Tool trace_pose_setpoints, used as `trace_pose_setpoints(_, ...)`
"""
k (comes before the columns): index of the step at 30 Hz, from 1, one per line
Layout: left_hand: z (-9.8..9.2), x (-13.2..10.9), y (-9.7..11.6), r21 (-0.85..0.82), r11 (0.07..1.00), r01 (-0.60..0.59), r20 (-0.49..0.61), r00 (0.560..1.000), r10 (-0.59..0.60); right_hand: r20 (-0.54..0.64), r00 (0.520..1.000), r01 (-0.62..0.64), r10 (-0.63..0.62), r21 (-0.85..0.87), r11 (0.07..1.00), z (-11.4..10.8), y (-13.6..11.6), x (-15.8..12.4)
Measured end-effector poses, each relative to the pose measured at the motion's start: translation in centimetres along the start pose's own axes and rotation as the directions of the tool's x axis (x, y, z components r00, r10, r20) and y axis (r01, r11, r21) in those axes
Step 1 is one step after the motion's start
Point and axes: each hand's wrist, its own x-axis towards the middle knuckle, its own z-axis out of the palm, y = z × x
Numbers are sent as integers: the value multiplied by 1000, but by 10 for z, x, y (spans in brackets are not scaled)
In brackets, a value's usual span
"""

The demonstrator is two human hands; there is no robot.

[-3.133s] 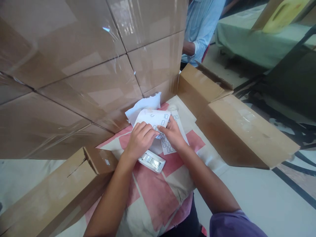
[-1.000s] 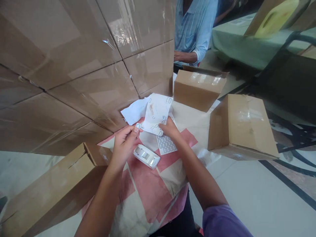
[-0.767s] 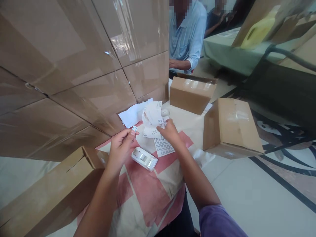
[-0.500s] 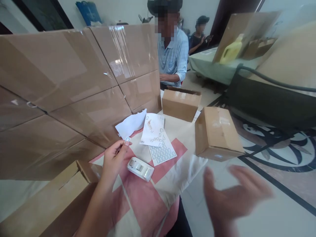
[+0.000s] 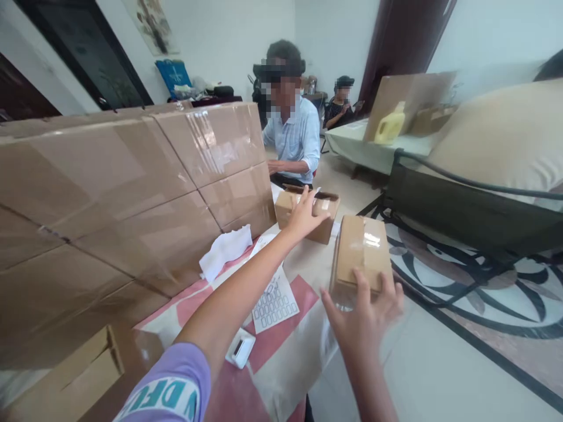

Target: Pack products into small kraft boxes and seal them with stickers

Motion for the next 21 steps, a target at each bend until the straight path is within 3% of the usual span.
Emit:
trace_pose_setpoints(3,18,30,3,29,994,103,14,995,-103,-77,995,-62,62,-3,998,11,7,9)
trace_pose_setpoints(5,20,43,-6,65,994,84,30,996,-86,-54,997,-53,55,46,998,9,25,17)
trace_pose_setpoints(10,-9,70,-50,252,966,-55,120,992,25,130,985,90,-112,160,983,-2,84,44)
trace_pose_setpoints(13,-29,81,-64,359,929,-86,195,981,15,214,954,162,-212,229,960,11,105,68)
trace_pose_setpoints(17,-36,76,-43,452,883,-131,190,981,49,280,897,255,-342,305,918,56,110,103)
trace_pose_setpoints(21,-40,35,-9,497,837,-230,126,973,192,318,849,293,-423,383,876,110,96,128)
